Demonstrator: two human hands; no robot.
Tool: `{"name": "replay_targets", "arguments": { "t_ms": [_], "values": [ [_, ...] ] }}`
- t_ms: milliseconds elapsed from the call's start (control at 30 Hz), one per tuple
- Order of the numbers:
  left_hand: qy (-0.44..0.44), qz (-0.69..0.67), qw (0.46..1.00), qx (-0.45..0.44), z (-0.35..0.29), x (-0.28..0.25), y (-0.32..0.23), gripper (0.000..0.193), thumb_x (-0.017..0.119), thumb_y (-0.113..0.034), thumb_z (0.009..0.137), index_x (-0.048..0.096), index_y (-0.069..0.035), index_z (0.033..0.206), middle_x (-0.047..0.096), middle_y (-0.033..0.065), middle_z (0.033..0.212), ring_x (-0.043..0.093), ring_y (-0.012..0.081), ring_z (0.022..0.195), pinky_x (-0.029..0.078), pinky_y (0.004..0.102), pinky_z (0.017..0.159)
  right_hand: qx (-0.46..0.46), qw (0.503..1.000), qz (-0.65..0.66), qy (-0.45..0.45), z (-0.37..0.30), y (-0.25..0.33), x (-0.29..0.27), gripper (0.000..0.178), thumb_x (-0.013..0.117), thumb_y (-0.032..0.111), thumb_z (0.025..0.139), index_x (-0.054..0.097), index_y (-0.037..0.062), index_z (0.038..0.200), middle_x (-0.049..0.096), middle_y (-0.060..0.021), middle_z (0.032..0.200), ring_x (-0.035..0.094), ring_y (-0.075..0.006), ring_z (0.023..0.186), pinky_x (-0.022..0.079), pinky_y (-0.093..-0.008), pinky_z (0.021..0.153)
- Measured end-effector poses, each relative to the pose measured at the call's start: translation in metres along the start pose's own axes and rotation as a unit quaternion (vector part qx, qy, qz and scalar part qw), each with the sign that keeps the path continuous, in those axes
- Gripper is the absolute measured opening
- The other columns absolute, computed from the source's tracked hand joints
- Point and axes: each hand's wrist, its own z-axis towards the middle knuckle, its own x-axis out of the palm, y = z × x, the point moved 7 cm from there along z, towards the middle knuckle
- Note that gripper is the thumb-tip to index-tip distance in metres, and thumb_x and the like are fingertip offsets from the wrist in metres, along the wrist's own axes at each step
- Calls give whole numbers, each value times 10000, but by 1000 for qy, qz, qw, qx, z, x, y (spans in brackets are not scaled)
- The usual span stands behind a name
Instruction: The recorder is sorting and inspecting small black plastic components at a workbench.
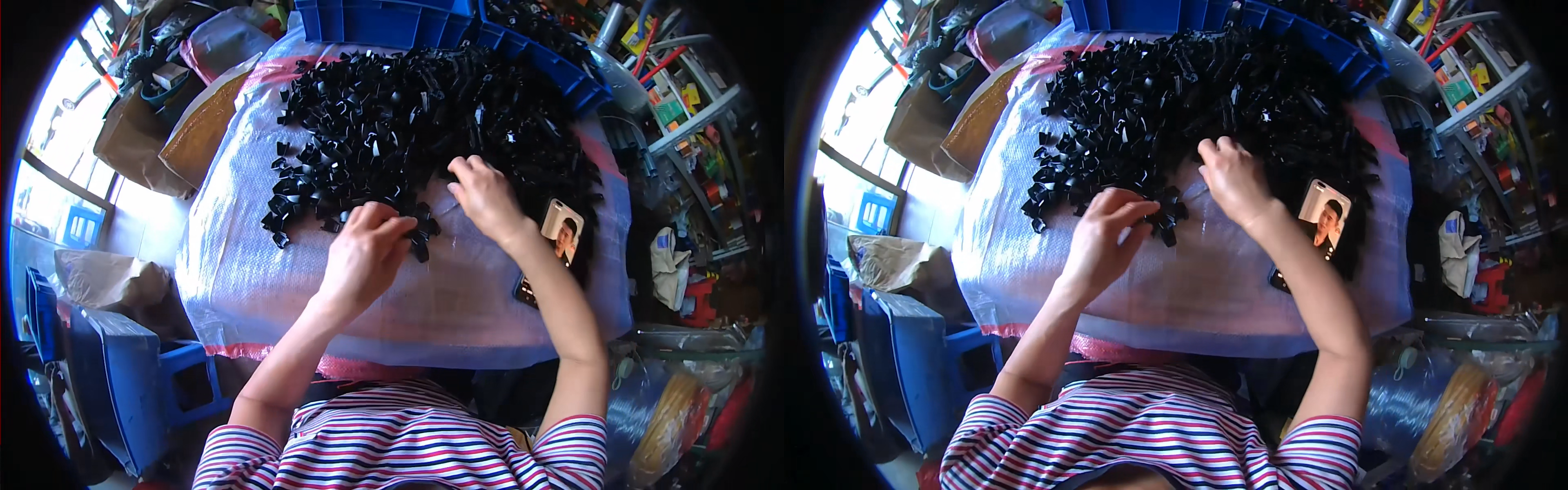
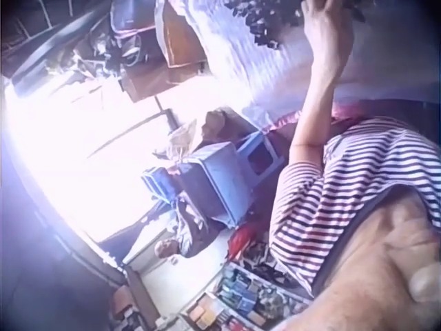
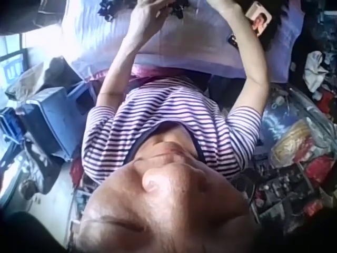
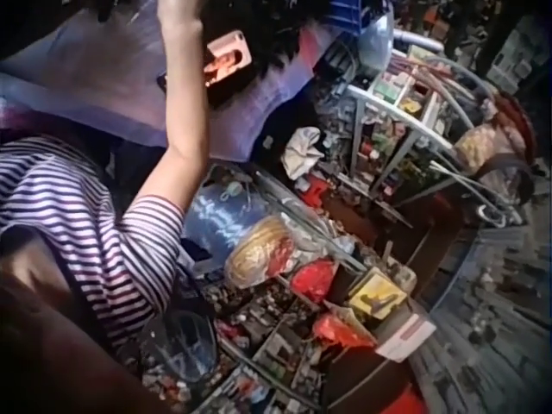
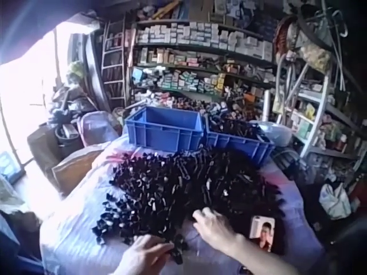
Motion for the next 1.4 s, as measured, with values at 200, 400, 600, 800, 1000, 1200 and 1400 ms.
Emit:
{"name": "replay_targets", "arguments": {
  "t_ms": [200,400,600,800,1000,1200,1400],
  "values": [
    [59,101,991,59,-19,12,-4,193,605,-16,704,601,-58,893,511,92,948,516,277,886,474,366,730,28,999,28,-27,-50,44,-24,300,568,20,768,505,32,1060,532,-175,894,545,-361,843,450,-422,721],
    [67,153,982,93,-18,15,-4,258,553,-31,664,574,-46,920,493,106,944,497,266,876,451,333,730,81,992,87,-43,-93,57,-15,229,607,55,771,552,-9,984,536,-161,897,545,-341,856,446,-394,742],
    [-28,84,994,69,-12,-6,-10,141,602,-16,743,583,-58,877,534,89,863,533,280,794,454,356,656,90,984,97,-122,-101,59,-12,183,612,112,789,552,35,944,536,-121,852,545,-298,819,445,-380,713],
    [94,-345,921,-152,-21,13,7,133,543,-105,887,546,-17,985,587,36,842,562,94,713,462,234,646,150,914,350,-138,-109,51,-12,201,547,50,839,495,10,1028,574,-159,916,591,-300,826,475,-333,687],
    [195,-489,822,-219,-27,26,0,276,566,-240,892,504,-49,1082,577,28,816,533,78,645,448,210,607,17,904,417,-91,-97,87,-32,297,661,78,775,584,26,1057,584,-71,847,566,-168,724,453,-258,645],
    [213,-499,811,-219,-28,24,-4,392,568,-321,883,464,-66,1162,575,16,783,502,59,599,397,182,515,17,871,489,-37,-95,87,-25,294,681,119,783,589,12,1041,606,-65,848,579,-132,754,452,-229,656],
    [190,-528,793,-239,-29,29,-7,407,590,-349,862,496,-70,1141,576,-2,776,478,43,595,365,171,483,47,839,542,4,-97,88,-18,266,677,133,800,568,12,1010,629,-89,919,613,-145,800,492,-262,662]
  ]
}}
